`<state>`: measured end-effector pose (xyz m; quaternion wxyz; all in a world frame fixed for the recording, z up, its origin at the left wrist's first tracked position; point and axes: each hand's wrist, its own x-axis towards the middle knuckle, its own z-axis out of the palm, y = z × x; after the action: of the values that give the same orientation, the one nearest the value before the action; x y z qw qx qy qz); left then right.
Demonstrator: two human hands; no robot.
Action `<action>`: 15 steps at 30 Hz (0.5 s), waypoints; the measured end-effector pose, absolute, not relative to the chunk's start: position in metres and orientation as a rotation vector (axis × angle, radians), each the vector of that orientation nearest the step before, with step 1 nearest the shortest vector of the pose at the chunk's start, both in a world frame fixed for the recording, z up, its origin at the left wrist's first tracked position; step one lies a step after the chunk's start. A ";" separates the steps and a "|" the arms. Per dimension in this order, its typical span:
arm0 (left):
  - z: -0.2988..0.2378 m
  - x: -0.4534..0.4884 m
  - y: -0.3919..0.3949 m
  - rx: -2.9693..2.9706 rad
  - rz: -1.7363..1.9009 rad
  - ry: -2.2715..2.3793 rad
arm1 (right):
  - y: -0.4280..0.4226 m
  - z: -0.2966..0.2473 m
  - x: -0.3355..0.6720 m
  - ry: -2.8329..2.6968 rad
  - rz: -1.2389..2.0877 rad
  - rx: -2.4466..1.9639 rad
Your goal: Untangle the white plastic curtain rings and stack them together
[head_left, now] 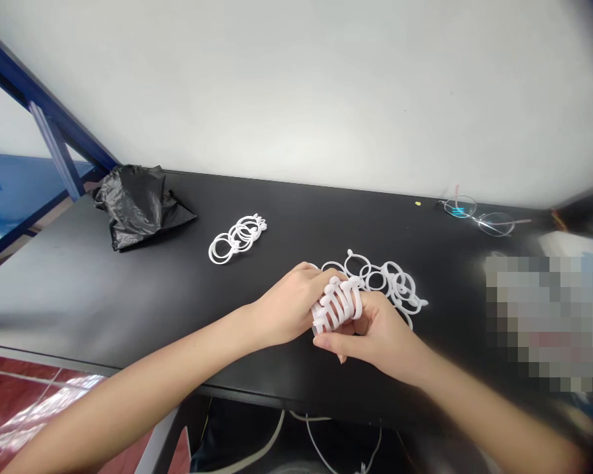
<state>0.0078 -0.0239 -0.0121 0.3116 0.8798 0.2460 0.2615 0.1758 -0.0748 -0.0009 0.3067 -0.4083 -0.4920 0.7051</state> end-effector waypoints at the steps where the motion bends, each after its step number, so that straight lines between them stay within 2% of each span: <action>1: -0.013 0.008 -0.024 2.339 0.692 0.654 | -0.075 -0.001 0.176 -1.290 1.866 -1.070; 15: -0.020 0.004 -0.024 2.536 0.662 0.657 | -0.075 -0.001 0.176 -1.441 1.800 -1.087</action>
<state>0.0040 -0.0237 -0.0195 0.2181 0.9160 0.2372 0.2391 0.1760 -0.0752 -0.0007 0.2919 -0.4078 -0.5408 0.6753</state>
